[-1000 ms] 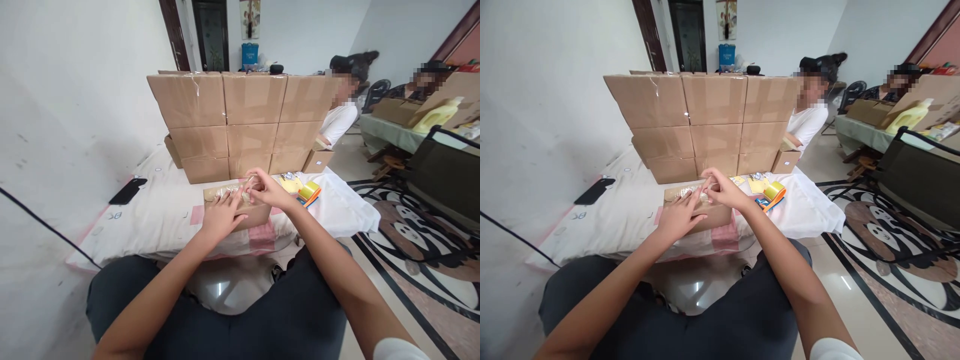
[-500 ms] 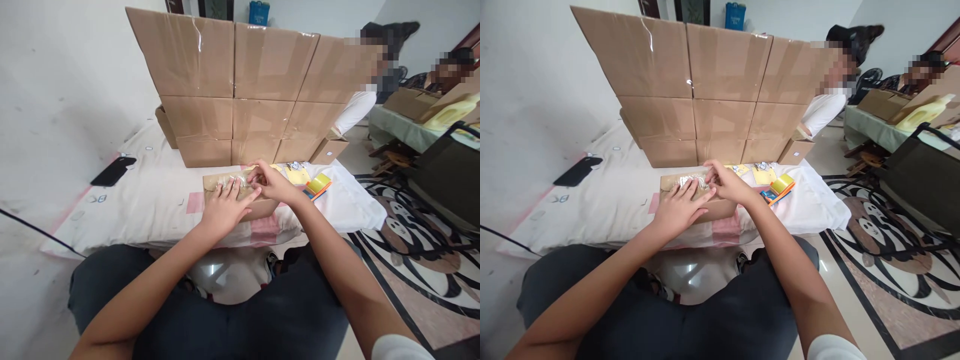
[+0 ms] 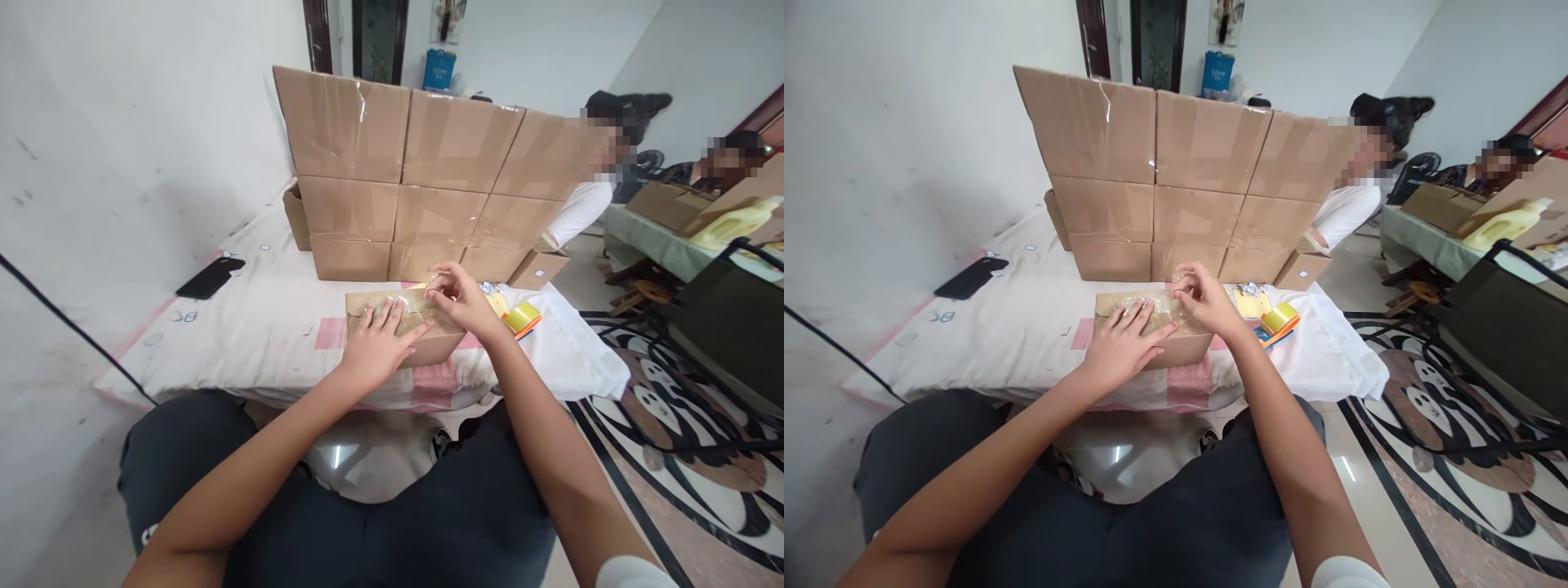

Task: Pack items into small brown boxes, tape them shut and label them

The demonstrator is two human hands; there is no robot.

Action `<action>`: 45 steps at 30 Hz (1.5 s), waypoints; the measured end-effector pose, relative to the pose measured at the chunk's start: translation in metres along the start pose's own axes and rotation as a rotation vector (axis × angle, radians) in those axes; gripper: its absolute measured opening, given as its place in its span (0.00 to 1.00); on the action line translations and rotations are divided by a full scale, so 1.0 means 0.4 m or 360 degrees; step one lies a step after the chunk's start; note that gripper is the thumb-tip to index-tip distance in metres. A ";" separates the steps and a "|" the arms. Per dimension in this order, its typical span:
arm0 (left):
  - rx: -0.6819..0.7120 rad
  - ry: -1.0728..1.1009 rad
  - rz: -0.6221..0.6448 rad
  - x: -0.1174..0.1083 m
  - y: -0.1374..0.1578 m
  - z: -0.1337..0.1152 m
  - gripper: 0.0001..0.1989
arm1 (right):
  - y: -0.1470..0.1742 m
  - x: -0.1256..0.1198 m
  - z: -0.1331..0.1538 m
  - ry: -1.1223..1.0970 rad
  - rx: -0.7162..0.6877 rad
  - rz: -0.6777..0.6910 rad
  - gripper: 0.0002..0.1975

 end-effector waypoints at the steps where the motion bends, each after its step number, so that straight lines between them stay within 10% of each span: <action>1: 0.0000 -0.0004 -0.0005 0.000 0.000 0.000 0.25 | 0.003 -0.004 0.005 0.0007 -0.0007 -0.0023 0.17; 17: 0.0066 -0.0043 -0.0029 0.011 -0.005 0.013 0.26 | 0.035 -0.067 0.083 -0.0002 -0.0428 -0.0797 0.15; 26: 0.0054 -0.0053 -0.0060 0.010 -0.001 0.009 0.26 | 0.044 -0.055 0.041 0.0297 -0.0015 -0.0112 0.14; 45: 0.0196 0.0046 -0.0103 -0.021 -0.024 -0.023 0.24 | 0.032 -0.048 -0.012 0.0436 -0.0040 -0.0119 0.15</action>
Point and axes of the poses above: each hand's wrist, its own y-axis away from the middle knuckle, its own x-axis out of the palm, z = x × y, the point moved 1 cm from there along -y, towards the middle knuckle, and after that the axes turned 5 degrees about -y, right-handed, at the moved point
